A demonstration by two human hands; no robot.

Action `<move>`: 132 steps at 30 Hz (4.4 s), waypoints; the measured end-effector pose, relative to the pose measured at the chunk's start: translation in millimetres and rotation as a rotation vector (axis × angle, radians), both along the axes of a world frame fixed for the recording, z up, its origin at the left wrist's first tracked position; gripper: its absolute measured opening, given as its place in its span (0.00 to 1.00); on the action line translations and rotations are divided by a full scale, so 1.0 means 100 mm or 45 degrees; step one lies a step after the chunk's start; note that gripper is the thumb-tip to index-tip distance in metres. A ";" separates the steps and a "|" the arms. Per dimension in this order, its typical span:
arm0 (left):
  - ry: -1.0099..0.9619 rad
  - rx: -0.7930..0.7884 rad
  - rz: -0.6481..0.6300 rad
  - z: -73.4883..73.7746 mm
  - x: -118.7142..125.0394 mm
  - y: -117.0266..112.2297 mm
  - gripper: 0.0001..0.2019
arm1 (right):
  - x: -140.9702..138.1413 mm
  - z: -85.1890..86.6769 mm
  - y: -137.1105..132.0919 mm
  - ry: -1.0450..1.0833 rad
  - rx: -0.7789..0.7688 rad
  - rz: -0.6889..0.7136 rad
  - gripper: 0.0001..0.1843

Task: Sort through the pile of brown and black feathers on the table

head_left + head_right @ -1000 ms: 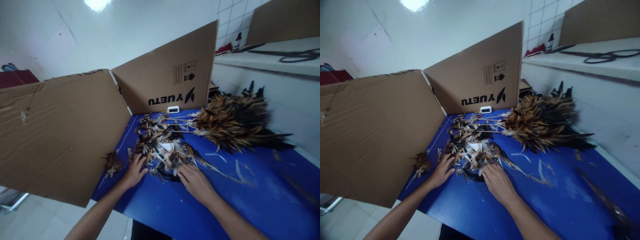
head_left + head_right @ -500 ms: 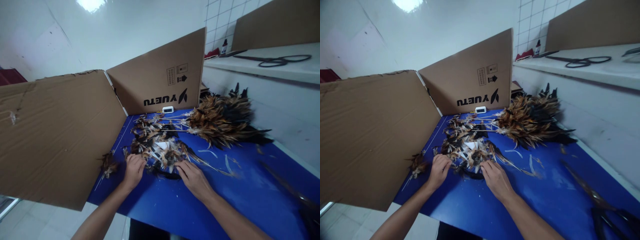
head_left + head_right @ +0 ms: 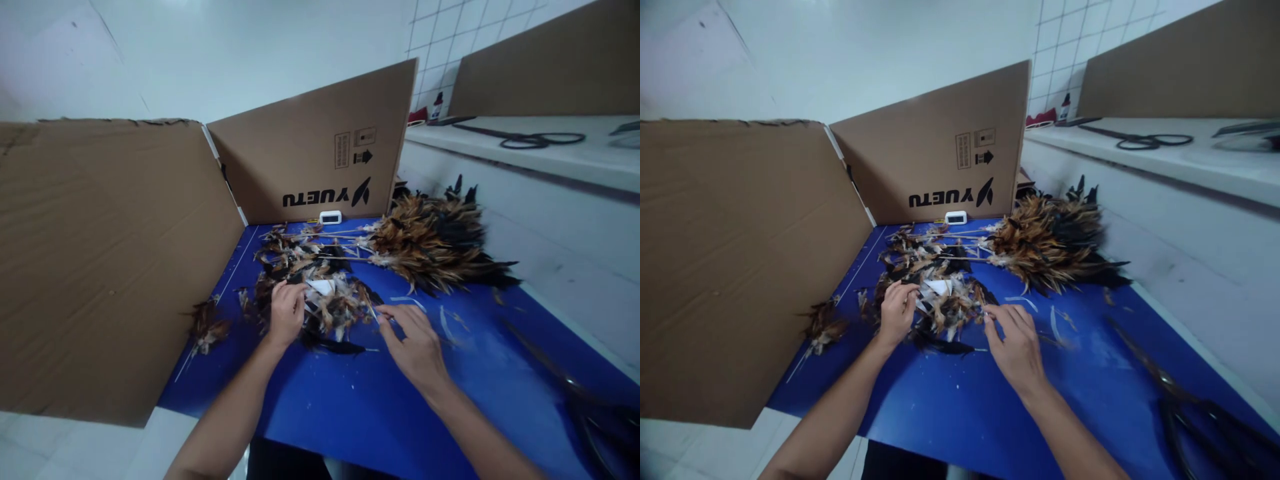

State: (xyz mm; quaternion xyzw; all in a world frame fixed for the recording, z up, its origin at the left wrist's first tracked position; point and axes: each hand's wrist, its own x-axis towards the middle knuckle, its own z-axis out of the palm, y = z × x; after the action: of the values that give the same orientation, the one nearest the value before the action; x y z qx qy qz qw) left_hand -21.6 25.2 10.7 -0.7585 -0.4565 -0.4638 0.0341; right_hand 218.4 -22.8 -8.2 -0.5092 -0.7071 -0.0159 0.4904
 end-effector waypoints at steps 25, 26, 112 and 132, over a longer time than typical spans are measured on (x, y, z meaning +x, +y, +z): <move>0.132 -0.123 -0.353 -0.02 -0.03 -0.09 0.11 | -0.22 0.19 0.13 -0.108 -0.628 0.454 0.06; 0.157 -0.144 -0.406 -0.01 0.00 -0.12 0.11 | -0.23 0.17 0.12 -0.104 -0.638 0.456 0.06; -1.122 -1.547 -0.420 -0.07 0.32 -0.39 0.18 | -0.46 0.06 0.04 0.982 -0.828 0.333 0.14; -1.022 -1.566 -0.373 -0.07 0.32 -0.39 0.17 | -0.49 0.05 -0.01 0.770 -0.827 0.283 0.11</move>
State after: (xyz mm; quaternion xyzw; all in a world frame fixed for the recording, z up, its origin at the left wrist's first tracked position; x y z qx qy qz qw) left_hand 10.1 -13.7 3.4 -0.4661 -0.5050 -0.3659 -0.6275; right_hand 169.0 -23.6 -3.2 -0.5394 -0.5507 0.4087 0.4886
